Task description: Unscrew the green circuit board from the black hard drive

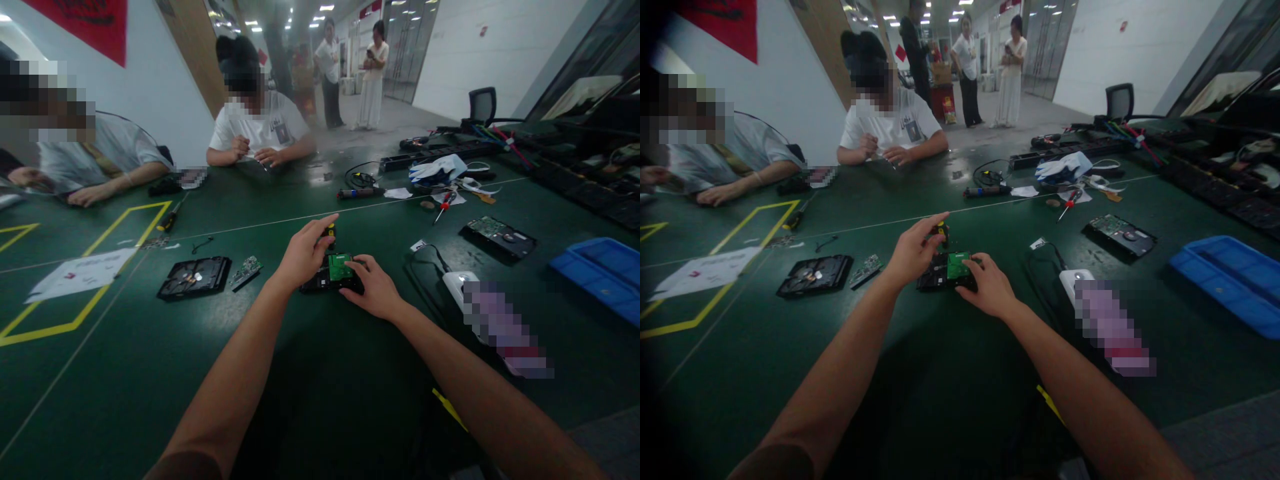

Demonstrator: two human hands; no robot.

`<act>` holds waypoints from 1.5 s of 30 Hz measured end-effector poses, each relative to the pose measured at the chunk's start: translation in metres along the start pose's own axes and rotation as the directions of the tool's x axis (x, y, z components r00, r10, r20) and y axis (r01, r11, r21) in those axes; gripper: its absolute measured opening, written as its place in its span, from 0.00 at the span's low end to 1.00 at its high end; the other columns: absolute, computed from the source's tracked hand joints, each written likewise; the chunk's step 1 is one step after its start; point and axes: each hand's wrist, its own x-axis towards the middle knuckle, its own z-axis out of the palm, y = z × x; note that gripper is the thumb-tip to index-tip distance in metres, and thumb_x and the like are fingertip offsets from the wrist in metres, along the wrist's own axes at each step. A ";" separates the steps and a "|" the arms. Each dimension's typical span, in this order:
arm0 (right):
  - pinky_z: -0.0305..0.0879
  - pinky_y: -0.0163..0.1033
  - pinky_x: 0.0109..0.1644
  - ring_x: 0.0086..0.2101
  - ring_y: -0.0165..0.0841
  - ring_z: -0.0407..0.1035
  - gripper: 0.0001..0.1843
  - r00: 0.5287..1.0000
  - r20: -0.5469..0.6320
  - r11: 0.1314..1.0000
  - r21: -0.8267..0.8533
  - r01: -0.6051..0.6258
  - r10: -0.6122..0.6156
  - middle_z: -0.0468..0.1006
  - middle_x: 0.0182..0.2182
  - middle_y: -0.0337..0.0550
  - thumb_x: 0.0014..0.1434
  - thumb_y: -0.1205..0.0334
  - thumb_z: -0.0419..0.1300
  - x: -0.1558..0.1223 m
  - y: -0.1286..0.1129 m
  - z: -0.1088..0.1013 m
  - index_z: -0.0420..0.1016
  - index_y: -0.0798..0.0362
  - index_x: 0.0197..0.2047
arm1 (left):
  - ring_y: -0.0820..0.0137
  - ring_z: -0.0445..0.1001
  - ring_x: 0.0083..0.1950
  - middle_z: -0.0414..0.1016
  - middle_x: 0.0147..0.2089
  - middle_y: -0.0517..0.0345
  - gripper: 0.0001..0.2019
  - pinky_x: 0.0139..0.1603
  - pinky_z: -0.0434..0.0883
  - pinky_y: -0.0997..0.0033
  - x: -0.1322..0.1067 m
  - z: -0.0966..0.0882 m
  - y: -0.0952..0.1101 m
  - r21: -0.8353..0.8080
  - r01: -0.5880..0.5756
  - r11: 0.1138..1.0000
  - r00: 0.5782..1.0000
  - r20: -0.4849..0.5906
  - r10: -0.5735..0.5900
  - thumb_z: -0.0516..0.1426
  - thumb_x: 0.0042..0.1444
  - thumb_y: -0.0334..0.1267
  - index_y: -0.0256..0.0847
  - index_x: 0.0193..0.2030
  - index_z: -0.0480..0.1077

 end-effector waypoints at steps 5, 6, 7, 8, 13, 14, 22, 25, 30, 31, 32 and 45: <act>0.73 0.56 0.55 0.54 0.48 0.70 0.34 1.000 0.001 1.000 -0.003 0.004 -0.004 0.61 0.65 0.54 0.62 0.45 0.65 0.000 0.000 0.000 0.65 0.47 0.67 | 0.66 0.76 0.50 0.76 0.55 0.51 0.18 0.49 0.77 0.64 0.000 0.001 0.000 0.036 0.040 0.999 0.997 -0.074 -0.037 0.60 0.66 0.35 0.46 0.62 0.71; 0.74 0.57 0.55 0.54 0.48 0.69 0.34 1.000 0.002 1.000 -0.003 0.004 -0.004 0.61 0.65 0.54 0.62 0.45 0.65 0.000 0.000 0.000 0.65 0.47 0.67 | 0.66 0.77 0.49 0.76 0.54 0.51 0.18 0.46 0.77 0.66 0.000 0.001 0.000 0.026 0.044 0.999 0.997 -0.069 -0.042 0.61 0.66 0.35 0.46 0.61 0.71; 0.74 0.57 0.55 0.54 0.48 0.69 0.34 1.000 0.002 1.000 -0.003 0.003 -0.003 0.61 0.65 0.54 0.62 0.44 0.65 0.000 0.000 0.000 0.65 0.47 0.67 | 0.66 0.77 0.49 0.76 0.54 0.51 0.18 0.44 0.77 0.68 0.000 0.000 0.000 0.014 0.047 0.999 0.997 -0.062 -0.046 0.61 0.66 0.36 0.46 0.62 0.71; 0.74 0.57 0.55 0.54 0.48 0.69 0.34 1.000 0.000 1.000 -0.002 0.002 -0.002 0.62 0.65 0.54 0.62 0.44 0.65 0.000 0.000 0.000 0.65 0.46 0.67 | 0.66 0.77 0.50 0.76 0.55 0.51 0.19 0.44 0.77 0.68 0.000 0.000 -0.001 -0.001 0.050 0.999 0.997 -0.057 -0.050 0.61 0.66 0.36 0.46 0.63 0.71; 0.74 0.57 0.55 0.54 0.47 0.70 0.33 1.000 -0.008 1.000 0.002 -0.001 0.001 0.62 0.65 0.53 0.63 0.45 0.65 0.000 0.000 0.000 0.65 0.45 0.67 | 0.66 0.77 0.53 0.77 0.59 0.51 0.20 0.49 0.78 0.64 0.000 0.000 -0.002 -0.061 0.042 0.997 0.998 -0.046 -0.045 0.52 0.71 0.33 0.47 0.67 0.68; 0.74 0.57 0.55 0.54 0.47 0.70 0.33 1.000 -0.008 1.000 0.000 0.001 -0.001 0.61 0.65 0.53 0.63 0.45 0.65 0.000 0.000 0.000 0.65 0.45 0.67 | 0.66 0.77 0.52 0.77 0.58 0.52 0.19 0.49 0.78 0.64 0.000 0.000 -0.002 -0.058 0.040 0.998 0.998 -0.049 -0.043 0.53 0.70 0.33 0.47 0.65 0.69; 0.74 0.57 0.55 0.53 0.47 0.70 0.33 1.000 -0.008 1.000 0.005 0.001 -0.001 0.61 0.65 0.52 0.62 0.46 0.65 0.000 0.000 0.000 0.65 0.44 0.67 | 0.68 0.78 0.47 0.77 0.53 0.52 0.15 0.43 0.77 0.68 0.001 -0.002 0.001 -0.021 0.056 0.998 0.995 -0.085 -0.058 0.62 0.64 0.37 0.45 0.57 0.74; 0.74 0.58 0.55 0.53 0.47 0.70 0.33 1.000 -0.008 1.000 -0.007 0.000 0.000 0.61 0.65 0.53 0.62 0.45 0.65 0.000 0.000 0.000 0.65 0.45 0.67 | 0.66 0.77 0.52 0.77 0.58 0.51 0.20 0.49 0.77 0.64 0.001 -0.004 -0.001 -0.024 0.033 0.999 0.999 -0.042 -0.034 0.58 0.67 0.32 0.47 0.65 0.70; 0.74 0.57 0.56 0.54 0.47 0.70 0.33 1.000 -0.011 1.000 0.000 0.006 -0.006 0.61 0.65 0.53 0.63 0.45 0.65 0.000 0.001 0.001 0.65 0.45 0.67 | 0.65 0.75 0.61 0.74 0.65 0.53 0.24 0.60 0.74 0.59 0.000 -0.003 -0.002 -0.056 -0.019 0.998 1.000 -0.004 0.019 0.52 0.70 0.28 0.48 0.69 0.66; 0.74 0.57 0.56 0.54 0.47 0.70 0.33 1.000 -0.010 1.000 0.001 0.007 -0.007 0.61 0.65 0.53 0.63 0.45 0.65 0.000 0.001 0.001 0.65 0.45 0.67 | 0.65 0.76 0.59 0.75 0.63 0.53 0.22 0.59 0.75 0.60 0.000 -0.003 -0.001 -0.045 -0.018 0.999 1.000 -0.009 0.018 0.53 0.70 0.29 0.48 0.68 0.67; 0.74 0.57 0.55 0.54 0.47 0.70 0.34 1.000 -0.007 1.000 0.000 0.007 -0.007 0.61 0.65 0.53 0.63 0.45 0.65 0.000 0.001 0.001 0.65 0.45 0.67 | 0.65 0.77 0.56 0.76 0.61 0.52 0.20 0.55 0.76 0.62 0.001 -0.003 -0.001 -0.033 -0.011 0.999 1.000 -0.020 0.010 0.55 0.69 0.31 0.47 0.66 0.69; 0.74 0.57 0.54 0.54 0.48 0.70 0.34 1.000 -0.003 1.000 -0.005 -0.006 0.006 0.61 0.65 0.52 0.62 0.45 0.65 0.000 0.000 0.001 0.64 0.44 0.67 | 0.66 0.80 0.47 0.78 0.55 0.51 0.20 0.27 0.78 0.76 -0.002 0.004 -0.003 -0.232 0.144 0.962 0.987 -0.032 -0.155 0.61 0.65 0.37 0.49 0.63 0.71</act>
